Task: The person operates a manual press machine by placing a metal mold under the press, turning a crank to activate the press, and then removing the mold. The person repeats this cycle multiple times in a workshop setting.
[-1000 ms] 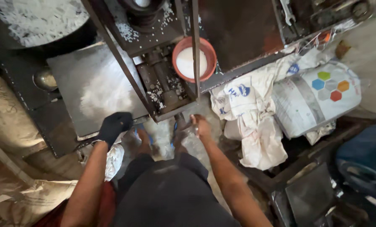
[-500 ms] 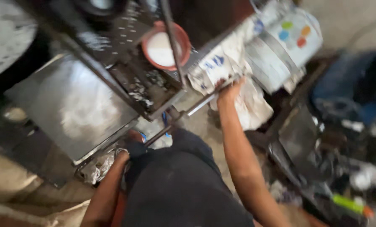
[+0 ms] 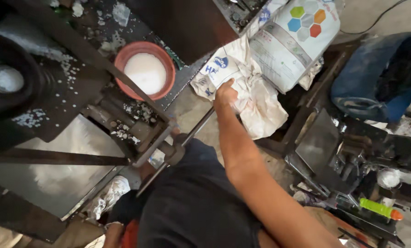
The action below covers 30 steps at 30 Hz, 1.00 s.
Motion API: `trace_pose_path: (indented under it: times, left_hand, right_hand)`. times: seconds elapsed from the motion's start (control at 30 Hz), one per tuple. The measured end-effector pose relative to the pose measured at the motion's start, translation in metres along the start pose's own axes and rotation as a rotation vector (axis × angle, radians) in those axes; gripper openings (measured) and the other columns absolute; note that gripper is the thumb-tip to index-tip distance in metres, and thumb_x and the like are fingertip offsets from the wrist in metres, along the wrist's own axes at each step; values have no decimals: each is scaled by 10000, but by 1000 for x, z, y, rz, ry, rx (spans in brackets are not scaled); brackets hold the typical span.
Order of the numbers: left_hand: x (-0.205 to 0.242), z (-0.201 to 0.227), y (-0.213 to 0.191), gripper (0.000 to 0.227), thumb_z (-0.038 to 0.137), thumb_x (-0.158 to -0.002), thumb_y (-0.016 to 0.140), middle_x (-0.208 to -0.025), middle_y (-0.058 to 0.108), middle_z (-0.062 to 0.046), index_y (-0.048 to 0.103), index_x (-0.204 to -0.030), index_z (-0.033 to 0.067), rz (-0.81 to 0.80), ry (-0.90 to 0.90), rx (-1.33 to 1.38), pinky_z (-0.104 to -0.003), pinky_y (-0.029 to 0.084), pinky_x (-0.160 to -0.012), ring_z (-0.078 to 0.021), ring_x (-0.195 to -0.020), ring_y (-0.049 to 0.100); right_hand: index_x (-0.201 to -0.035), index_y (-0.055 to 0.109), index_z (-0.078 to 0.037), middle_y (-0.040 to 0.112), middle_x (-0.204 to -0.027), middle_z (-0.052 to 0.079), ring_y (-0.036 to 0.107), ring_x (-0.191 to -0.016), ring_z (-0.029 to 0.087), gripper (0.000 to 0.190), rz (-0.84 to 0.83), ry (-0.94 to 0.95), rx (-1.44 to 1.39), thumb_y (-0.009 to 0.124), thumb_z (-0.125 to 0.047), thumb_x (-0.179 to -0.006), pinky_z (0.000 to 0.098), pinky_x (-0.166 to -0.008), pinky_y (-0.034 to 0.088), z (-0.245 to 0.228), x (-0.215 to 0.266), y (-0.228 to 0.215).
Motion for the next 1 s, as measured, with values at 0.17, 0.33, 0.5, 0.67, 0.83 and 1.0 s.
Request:
trace_pose_path:
  times: [0.17,0.33,0.5,0.67,0.83,1.0]
  left_hand:
    - [21,44,-46,511,281,-910,676,-1101,778,-134,585,-1356,48,77,143,507,-350,540,-908,-241,-998,727]
    - [54,109,-157,580,122,-870,684,-1221,688,-125,546,-1408,-43,613,495,960,-316,528,-937,-197,-1069,665]
    - [46,154,-181,398,153,-980,702,-1000,668,-89,651,-1328,-34,836,339,1198,-322,464,-708,-177,-825,591]
    - [51,169,-192,208,130,-983,676,-762,597,-13,733,-1119,-17,1207,431,1199,-294,392,-521,-115,-598,523]
    - [40,162,-181,159,166,-976,650,-661,578,30,722,-995,25,1094,378,1375,-276,350,-438,-84,-508,490]
    - [40,165,-180,204,238,-956,699,-620,552,20,735,-962,37,1054,284,1480,-280,333,-432,-82,-488,465]
  right_hand:
    - [-872,778,84,748,-808,213,737,-755,376,821,-313,-98,42,472,-670,-978,494,-710,621,-44,30,1]
    - [-797,805,-33,746,-743,207,743,-745,353,703,-473,-957,147,463,-608,-1010,434,-731,555,-97,65,-16]
    - [-1001,748,-17,669,-767,180,655,-707,369,511,-782,-1025,-127,476,-447,-1056,475,-686,532,-117,54,-9]
    - [-1225,603,26,628,-1170,214,629,-1093,368,345,-256,-1534,-434,389,-238,-1171,430,-1023,492,-301,65,-115]
    - [-1449,511,41,579,-1403,234,601,-1120,314,350,-414,-1636,-913,500,-199,-1195,410,-1007,497,-513,122,-231]
    - [-933,670,20,661,-803,170,601,-699,267,262,-193,-2059,-470,717,-199,-1068,426,-665,471,-568,244,-229]
Point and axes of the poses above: each hand's wrist, its own x-axis away from the middle knuckle, its own y-axis out of the palm, z = x × y, the point moved 10 cm from there along -x, towards the middle knuckle
